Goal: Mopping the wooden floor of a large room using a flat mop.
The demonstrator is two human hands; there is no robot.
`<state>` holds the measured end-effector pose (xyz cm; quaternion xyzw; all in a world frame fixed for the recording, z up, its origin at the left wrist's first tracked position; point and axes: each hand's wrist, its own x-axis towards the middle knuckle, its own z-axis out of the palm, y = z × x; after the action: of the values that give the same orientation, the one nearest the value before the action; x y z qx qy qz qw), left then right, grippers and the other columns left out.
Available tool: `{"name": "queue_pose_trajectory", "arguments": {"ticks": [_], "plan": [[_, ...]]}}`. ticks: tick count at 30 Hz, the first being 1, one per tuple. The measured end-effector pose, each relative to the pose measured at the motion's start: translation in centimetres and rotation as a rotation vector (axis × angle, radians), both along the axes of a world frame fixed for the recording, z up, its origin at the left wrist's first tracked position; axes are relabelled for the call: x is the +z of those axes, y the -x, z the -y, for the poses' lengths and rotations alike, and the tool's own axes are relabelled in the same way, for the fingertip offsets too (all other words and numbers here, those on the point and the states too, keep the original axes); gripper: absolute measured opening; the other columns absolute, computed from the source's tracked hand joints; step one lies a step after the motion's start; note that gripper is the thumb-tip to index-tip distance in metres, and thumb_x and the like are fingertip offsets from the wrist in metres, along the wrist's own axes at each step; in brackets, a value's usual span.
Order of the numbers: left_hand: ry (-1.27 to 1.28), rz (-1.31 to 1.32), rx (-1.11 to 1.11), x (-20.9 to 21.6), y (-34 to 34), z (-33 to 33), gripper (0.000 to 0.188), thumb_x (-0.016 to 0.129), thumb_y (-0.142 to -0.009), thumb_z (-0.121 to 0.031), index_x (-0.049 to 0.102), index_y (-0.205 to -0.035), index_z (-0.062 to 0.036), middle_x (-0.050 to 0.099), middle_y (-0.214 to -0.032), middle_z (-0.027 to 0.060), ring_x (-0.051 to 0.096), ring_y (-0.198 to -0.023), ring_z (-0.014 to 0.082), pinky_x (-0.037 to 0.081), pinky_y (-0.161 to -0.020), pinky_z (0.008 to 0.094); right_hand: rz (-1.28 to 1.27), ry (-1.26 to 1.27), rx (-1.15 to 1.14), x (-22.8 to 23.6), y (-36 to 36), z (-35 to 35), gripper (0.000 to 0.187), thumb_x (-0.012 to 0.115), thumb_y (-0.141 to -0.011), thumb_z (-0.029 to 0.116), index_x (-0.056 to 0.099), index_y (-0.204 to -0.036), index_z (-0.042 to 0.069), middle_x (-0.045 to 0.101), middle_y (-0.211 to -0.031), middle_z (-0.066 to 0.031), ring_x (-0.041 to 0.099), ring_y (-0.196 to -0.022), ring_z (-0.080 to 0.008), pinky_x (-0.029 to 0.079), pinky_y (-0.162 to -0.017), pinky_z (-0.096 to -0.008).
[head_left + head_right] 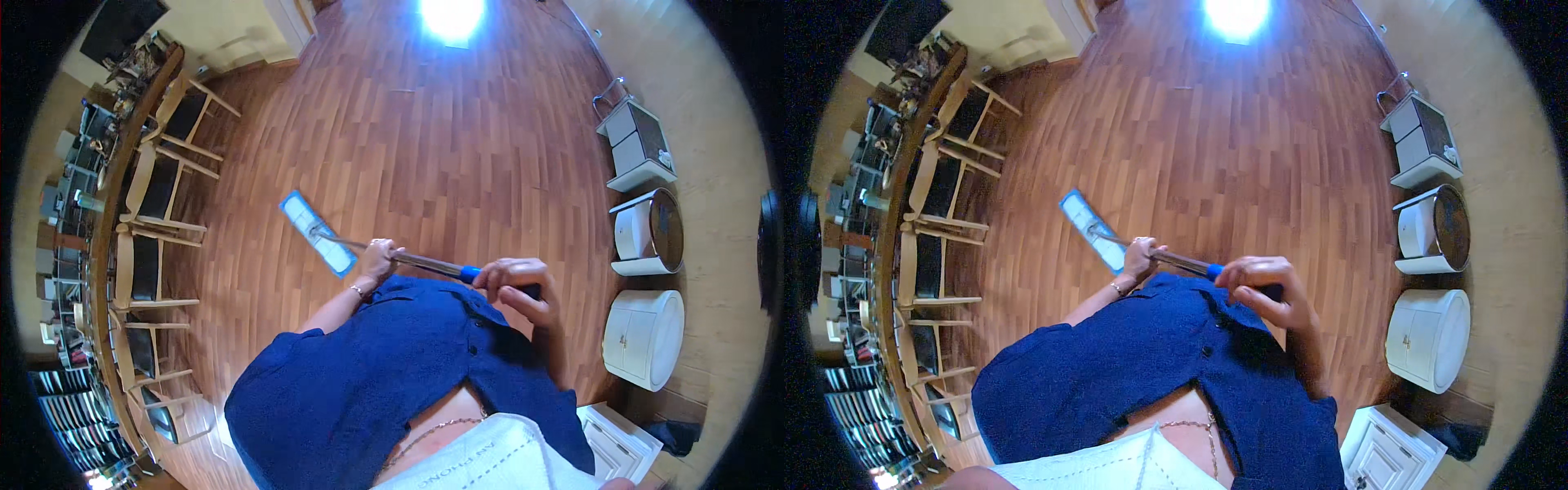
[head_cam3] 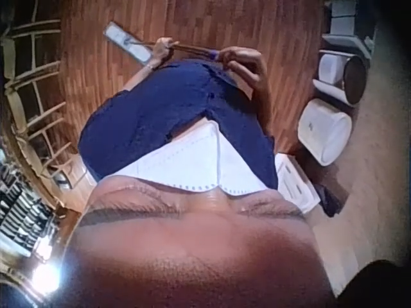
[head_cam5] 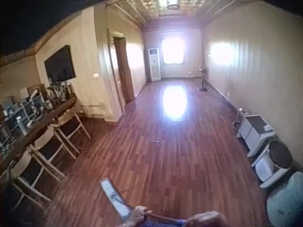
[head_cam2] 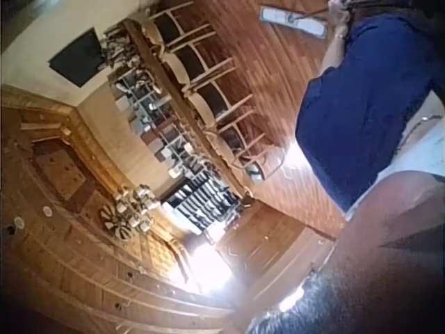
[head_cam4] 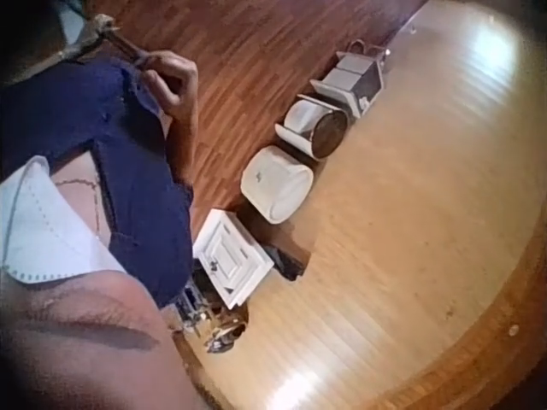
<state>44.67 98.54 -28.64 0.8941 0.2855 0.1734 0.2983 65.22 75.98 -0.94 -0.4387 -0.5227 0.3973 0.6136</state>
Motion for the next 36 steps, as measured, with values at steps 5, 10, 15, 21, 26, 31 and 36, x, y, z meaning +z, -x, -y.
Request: {"name": "queue_pose_trajectory", "arguments": {"ticks": [5,10,15,21,26,31,36], "plan": [[0.029,-0.097,-0.246,2.2,-9.2,2.3,0.043,0.067,-0.082,-0.046,0.060,-0.066,-0.0057,0.061,-0.075,0.0177,0.060,-0.082,0.0368,0.047,-0.072,0.0483,0.075,-0.024,-0.195,3.2,-1.3,5.7,0.016,0.061,-0.076,0.008,0.060,-0.065,-0.003,0.061,-0.068,-0.0143,0.064,-0.073,-0.0316,0.052,-0.076,-0.0425],[0.012,-0.007,-0.488,3.0,-16.7,7.1,0.037,0.070,-0.078,-0.041,0.059,-0.066,-0.0077,0.062,-0.075,0.0142,0.059,-0.081,0.0364,0.047,-0.070,0.0469,0.208,0.038,-0.583,5.2,0.9,11.0,0.028,0.065,-0.075,0.022,0.057,-0.061,-0.001,0.060,-0.062,-0.0149,0.064,-0.064,-0.0308,0.054,-0.070,-0.0443],[0.038,-0.262,-0.793,5.1,-22.4,12.1,0.012,0.068,-0.070,-0.020,0.065,-0.075,-0.0093,0.065,-0.089,0.0123,0.061,-0.095,0.0312,0.051,-0.080,0.0437,0.294,-0.003,-0.817,4.8,3.9,15.2,0.046,0.062,-0.085,0.041,0.057,-0.063,0.000,0.059,-0.061,-0.0132,0.062,-0.061,-0.0296,0.054,-0.069,-0.0449],[0.135,-0.347,-1.149,6.2,-27.2,16.0,0.015,0.065,-0.065,-0.025,0.064,-0.068,-0.0110,0.063,-0.074,0.0124,0.063,-0.082,0.0340,0.052,-0.065,0.0479,0.522,0.095,-0.906,6.1,6.9,15.8,0.060,0.050,-0.091,0.057,0.059,-0.076,0.001,0.063,-0.068,-0.0138,0.064,-0.069,-0.0305,0.053,-0.070,-0.0425],[0.124,-0.170,-1.315,6.6,-29.6,14.8,0.012,0.063,-0.056,-0.021,0.059,-0.060,-0.0099,0.061,-0.063,0.0135,0.061,-0.065,0.0385,0.049,-0.054,0.0498,0.509,0.063,-0.992,6.0,6.5,14.1,0.062,0.045,-0.092,0.061,0.057,-0.077,0.002,0.062,-0.068,-0.0128,0.063,-0.072,-0.0308,0.053,-0.069,-0.0395],[0.077,-0.211,-1.181,5.7,-31.4,9.0,0.014,0.064,-0.061,-0.024,0.062,-0.062,-0.0096,0.063,-0.064,0.0146,0.064,-0.066,0.0358,0.052,-0.056,0.0465,0.403,-0.061,-1.181,4.1,3.7,9.1,0.060,0.052,-0.090,0.059,0.055,-0.070,0.002,0.061,-0.066,-0.0139,0.063,-0.067,-0.0321,0.053,-0.065,-0.0413],[-0.058,-0.358,-1.003,3.2,-34.6,-0.9,0.016,0.065,-0.069,-0.025,0.070,-0.070,-0.0099,0.069,-0.077,0.0131,0.069,-0.073,0.0322,0.055,-0.060,0.0453,0.314,-0.131,-0.997,1.7,-2.5,1.3,0.056,0.053,-0.090,0.055,0.052,-0.069,0.004,0.056,-0.064,-0.0114,0.057,-0.067,-0.0263,0.048,-0.069,-0.0399]]}}
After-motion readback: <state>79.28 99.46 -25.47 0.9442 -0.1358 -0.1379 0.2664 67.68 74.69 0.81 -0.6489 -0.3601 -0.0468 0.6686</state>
